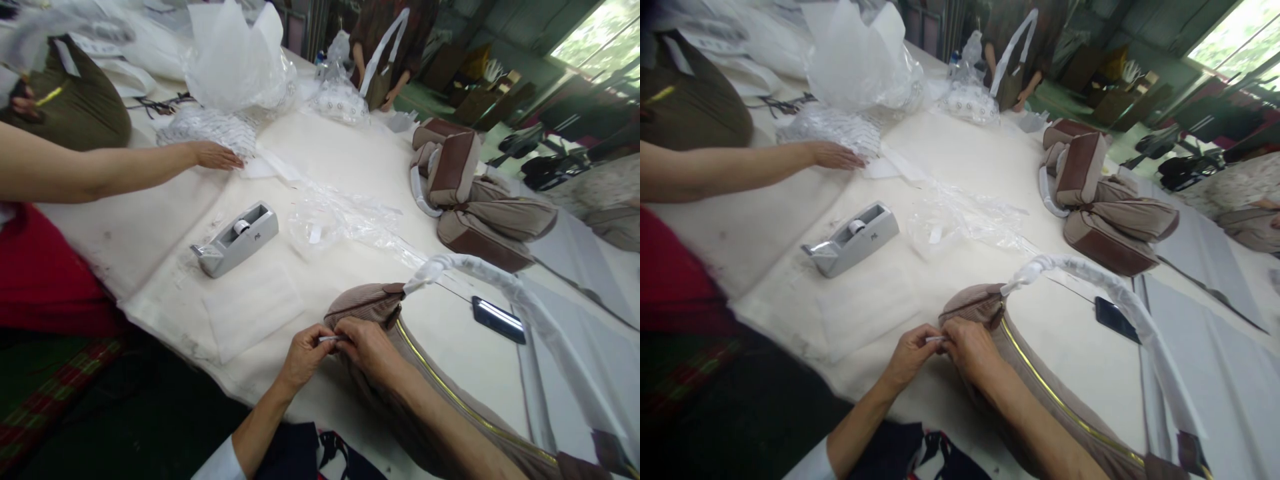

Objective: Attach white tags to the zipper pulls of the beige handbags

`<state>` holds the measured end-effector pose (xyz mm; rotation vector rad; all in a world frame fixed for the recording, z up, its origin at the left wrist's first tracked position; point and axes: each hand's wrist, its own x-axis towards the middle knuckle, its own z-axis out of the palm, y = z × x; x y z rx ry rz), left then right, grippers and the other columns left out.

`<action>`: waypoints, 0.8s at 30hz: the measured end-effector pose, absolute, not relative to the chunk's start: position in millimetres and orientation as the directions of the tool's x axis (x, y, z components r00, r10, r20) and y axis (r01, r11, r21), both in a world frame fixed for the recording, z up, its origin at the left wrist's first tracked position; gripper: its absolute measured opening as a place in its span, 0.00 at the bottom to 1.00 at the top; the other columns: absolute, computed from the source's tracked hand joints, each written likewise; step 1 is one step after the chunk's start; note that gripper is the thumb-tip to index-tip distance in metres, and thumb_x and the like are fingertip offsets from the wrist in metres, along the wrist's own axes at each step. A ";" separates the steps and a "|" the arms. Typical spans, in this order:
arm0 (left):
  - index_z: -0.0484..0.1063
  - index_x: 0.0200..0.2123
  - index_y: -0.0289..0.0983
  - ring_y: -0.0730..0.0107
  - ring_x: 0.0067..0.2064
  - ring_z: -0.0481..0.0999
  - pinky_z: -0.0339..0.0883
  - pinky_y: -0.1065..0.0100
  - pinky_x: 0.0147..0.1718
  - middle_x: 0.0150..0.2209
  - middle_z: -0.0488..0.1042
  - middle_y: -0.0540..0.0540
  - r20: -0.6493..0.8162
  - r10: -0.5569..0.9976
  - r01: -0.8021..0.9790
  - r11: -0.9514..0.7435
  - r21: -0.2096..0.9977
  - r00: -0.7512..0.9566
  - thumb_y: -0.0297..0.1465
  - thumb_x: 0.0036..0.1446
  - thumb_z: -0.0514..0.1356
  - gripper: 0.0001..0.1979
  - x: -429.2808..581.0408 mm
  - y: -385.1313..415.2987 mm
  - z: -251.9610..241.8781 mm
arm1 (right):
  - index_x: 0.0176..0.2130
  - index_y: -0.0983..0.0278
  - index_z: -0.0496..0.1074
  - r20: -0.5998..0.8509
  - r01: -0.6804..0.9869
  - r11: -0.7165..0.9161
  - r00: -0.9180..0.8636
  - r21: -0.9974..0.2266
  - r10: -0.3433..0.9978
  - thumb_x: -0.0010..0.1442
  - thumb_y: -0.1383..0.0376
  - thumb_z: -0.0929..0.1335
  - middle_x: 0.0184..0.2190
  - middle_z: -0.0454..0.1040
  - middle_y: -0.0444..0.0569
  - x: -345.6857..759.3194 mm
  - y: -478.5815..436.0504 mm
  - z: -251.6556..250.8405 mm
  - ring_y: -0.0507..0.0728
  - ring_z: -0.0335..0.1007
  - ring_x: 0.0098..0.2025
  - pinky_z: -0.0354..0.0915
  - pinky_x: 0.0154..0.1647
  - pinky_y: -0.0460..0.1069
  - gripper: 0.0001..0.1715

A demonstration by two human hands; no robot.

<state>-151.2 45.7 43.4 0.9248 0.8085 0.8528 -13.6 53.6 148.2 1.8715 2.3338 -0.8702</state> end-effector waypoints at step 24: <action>0.70 0.32 0.33 0.74 0.29 0.72 0.68 0.71 0.32 0.27 0.72 0.50 -0.286 0.870 -0.320 0.426 0.846 0.402 0.30 0.48 0.61 0.07 -144.1 41.6 46.4 | 0.30 0.64 0.67 -0.365 0.949 0.113 -0.221 -0.295 0.904 0.58 0.70 0.62 0.29 0.72 0.46 -12.3 50.1 141.7 0.53 0.69 0.32 0.54 0.28 0.44 0.07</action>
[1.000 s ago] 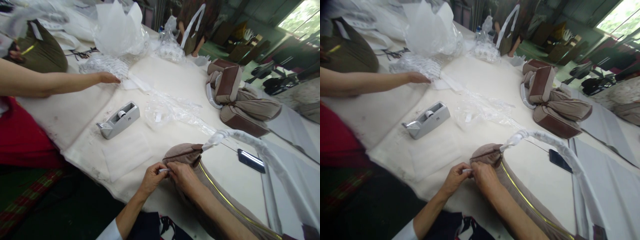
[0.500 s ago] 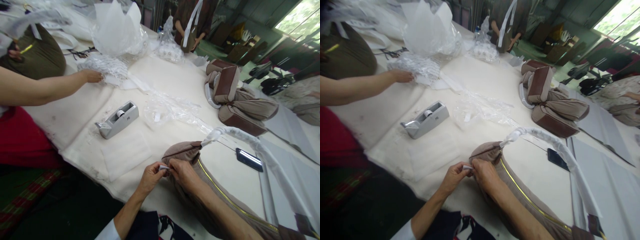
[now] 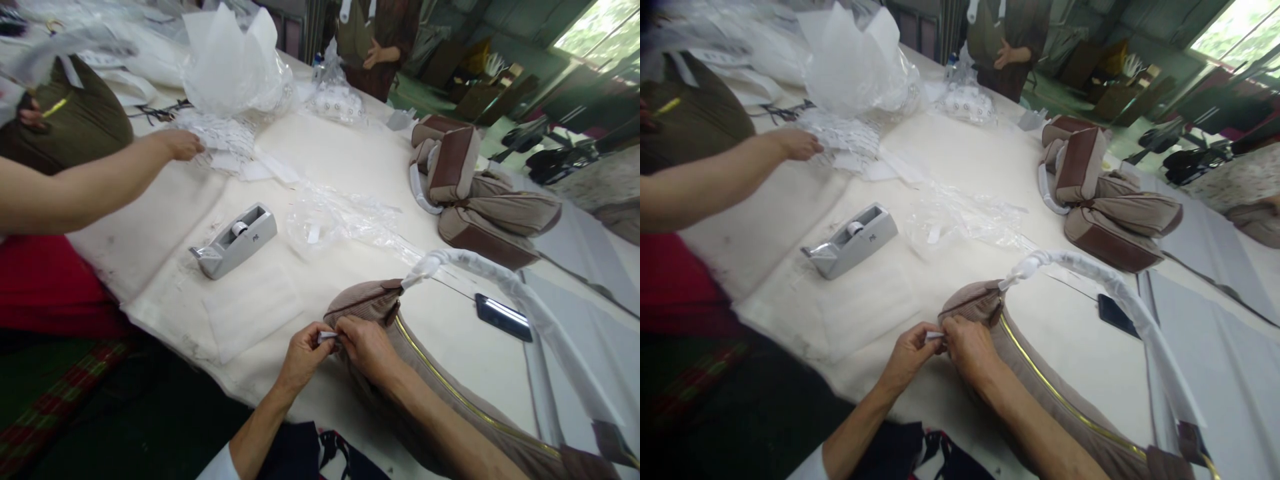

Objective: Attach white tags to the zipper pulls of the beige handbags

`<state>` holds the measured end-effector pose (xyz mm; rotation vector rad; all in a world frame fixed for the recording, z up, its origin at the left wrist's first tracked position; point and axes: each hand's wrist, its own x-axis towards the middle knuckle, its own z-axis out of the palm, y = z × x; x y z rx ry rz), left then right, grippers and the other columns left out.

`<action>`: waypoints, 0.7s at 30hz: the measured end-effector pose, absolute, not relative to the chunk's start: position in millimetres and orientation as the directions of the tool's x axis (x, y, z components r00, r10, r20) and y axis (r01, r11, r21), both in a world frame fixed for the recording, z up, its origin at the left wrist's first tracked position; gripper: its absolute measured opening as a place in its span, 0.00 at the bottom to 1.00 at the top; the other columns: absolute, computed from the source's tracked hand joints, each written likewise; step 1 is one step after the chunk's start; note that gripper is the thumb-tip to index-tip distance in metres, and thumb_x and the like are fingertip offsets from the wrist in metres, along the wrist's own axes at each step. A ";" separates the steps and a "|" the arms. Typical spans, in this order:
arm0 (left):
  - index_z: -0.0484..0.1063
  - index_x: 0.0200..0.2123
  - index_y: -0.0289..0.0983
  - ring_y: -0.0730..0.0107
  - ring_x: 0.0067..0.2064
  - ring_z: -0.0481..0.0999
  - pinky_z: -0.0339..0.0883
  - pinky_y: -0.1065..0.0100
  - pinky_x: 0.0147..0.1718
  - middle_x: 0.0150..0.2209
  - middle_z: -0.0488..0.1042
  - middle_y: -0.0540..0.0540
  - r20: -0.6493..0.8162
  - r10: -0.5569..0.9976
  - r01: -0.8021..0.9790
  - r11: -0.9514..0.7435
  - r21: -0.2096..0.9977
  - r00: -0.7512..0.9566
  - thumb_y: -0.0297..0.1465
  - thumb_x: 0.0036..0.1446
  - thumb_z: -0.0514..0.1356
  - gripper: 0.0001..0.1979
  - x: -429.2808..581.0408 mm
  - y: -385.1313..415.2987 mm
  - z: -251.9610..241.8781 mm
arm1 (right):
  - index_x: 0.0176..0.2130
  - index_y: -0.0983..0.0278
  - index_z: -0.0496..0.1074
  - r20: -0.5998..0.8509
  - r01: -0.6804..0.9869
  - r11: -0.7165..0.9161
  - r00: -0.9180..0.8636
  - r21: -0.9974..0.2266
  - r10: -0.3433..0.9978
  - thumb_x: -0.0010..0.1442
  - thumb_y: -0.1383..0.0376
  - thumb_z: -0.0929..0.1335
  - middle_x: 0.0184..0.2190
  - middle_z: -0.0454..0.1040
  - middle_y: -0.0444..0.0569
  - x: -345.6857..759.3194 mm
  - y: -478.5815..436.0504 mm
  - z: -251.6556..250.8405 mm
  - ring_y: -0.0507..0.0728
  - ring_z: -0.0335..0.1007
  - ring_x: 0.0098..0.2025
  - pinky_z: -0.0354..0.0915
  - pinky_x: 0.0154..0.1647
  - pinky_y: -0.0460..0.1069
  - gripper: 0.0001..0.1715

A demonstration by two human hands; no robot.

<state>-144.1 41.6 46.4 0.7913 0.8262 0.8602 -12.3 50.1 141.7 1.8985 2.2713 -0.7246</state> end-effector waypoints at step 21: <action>0.68 0.29 0.34 0.76 0.28 0.71 0.67 0.73 0.31 0.25 0.71 0.53 -0.403 0.830 -0.425 0.547 0.721 0.386 0.26 0.47 0.59 0.04 -144.3 32.7 58.0 | 0.41 0.65 0.65 -0.221 0.819 0.574 -0.565 -0.027 0.795 0.58 0.70 0.64 0.35 0.69 0.48 -1.2 21.9 124.8 0.54 0.65 0.34 0.55 0.24 0.47 0.09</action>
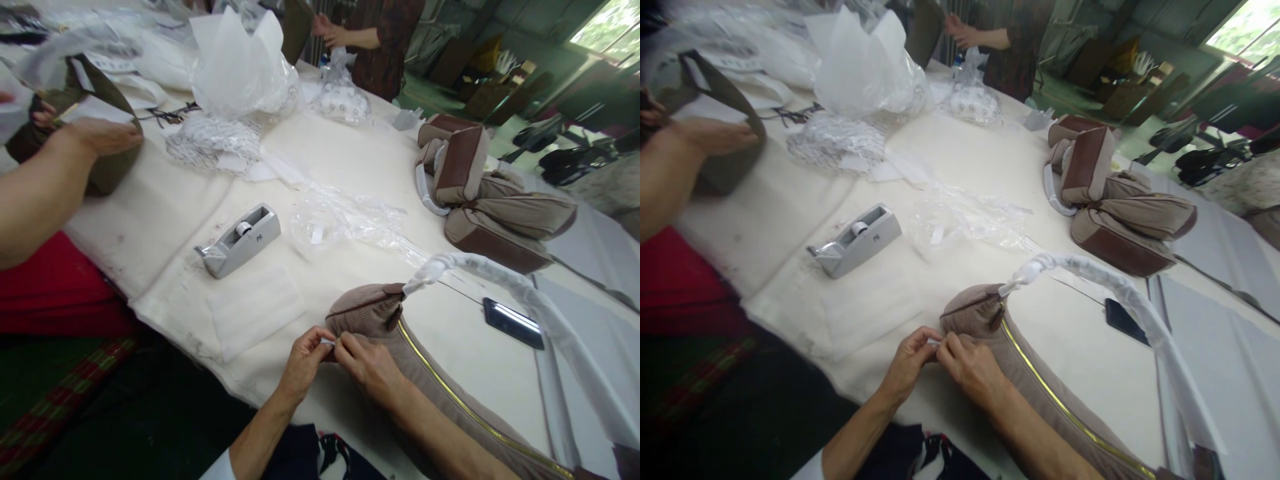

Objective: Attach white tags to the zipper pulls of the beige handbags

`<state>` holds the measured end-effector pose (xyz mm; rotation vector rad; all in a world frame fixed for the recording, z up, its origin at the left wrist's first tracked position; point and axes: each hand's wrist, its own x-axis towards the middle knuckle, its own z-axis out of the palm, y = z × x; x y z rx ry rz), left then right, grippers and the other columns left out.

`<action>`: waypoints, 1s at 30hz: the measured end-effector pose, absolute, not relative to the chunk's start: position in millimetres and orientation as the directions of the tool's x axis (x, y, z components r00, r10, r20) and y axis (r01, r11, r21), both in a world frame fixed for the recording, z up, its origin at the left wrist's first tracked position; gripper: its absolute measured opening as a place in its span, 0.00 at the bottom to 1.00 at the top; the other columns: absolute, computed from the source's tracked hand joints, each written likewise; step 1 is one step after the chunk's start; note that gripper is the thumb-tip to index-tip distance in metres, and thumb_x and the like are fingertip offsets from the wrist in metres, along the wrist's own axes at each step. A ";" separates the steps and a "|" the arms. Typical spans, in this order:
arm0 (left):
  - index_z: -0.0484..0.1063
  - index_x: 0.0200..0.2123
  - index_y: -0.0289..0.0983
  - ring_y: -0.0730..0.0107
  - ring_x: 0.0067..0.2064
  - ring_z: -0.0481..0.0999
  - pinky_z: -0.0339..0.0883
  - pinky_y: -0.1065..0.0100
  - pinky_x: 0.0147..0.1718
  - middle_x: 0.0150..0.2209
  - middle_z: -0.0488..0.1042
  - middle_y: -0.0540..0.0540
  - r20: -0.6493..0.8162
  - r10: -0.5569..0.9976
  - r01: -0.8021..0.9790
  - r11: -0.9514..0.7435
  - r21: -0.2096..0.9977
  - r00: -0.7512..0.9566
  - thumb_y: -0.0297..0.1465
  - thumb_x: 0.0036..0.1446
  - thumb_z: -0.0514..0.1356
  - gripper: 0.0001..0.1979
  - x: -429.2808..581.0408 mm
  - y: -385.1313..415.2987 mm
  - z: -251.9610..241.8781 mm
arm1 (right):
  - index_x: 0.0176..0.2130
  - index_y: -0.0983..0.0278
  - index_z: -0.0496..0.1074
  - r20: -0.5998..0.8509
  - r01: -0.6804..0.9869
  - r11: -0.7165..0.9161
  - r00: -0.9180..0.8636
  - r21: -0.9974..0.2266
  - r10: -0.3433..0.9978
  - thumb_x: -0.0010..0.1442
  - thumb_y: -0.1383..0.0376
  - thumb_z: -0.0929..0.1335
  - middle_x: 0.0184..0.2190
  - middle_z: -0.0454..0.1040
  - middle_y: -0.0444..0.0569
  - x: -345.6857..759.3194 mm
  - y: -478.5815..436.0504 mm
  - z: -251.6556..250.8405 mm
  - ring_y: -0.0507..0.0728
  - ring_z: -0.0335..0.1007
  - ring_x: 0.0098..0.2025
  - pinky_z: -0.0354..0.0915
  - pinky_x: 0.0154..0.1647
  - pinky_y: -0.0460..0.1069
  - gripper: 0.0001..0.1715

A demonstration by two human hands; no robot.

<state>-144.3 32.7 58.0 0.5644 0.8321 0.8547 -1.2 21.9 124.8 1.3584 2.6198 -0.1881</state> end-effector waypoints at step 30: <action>0.66 0.35 0.34 0.80 0.19 0.69 0.59 0.79 0.17 0.24 0.72 0.52 -0.599 0.540 -0.215 0.822 0.528 0.591 0.36 0.40 0.66 0.19 -146.4 48.4 52.3 | 0.44 0.73 0.68 0.139 0.713 0.692 -0.701 0.111 0.699 0.62 0.72 0.56 0.39 0.73 0.56 14.5 9.7 112.4 0.54 0.68 0.33 0.63 0.27 0.48 0.16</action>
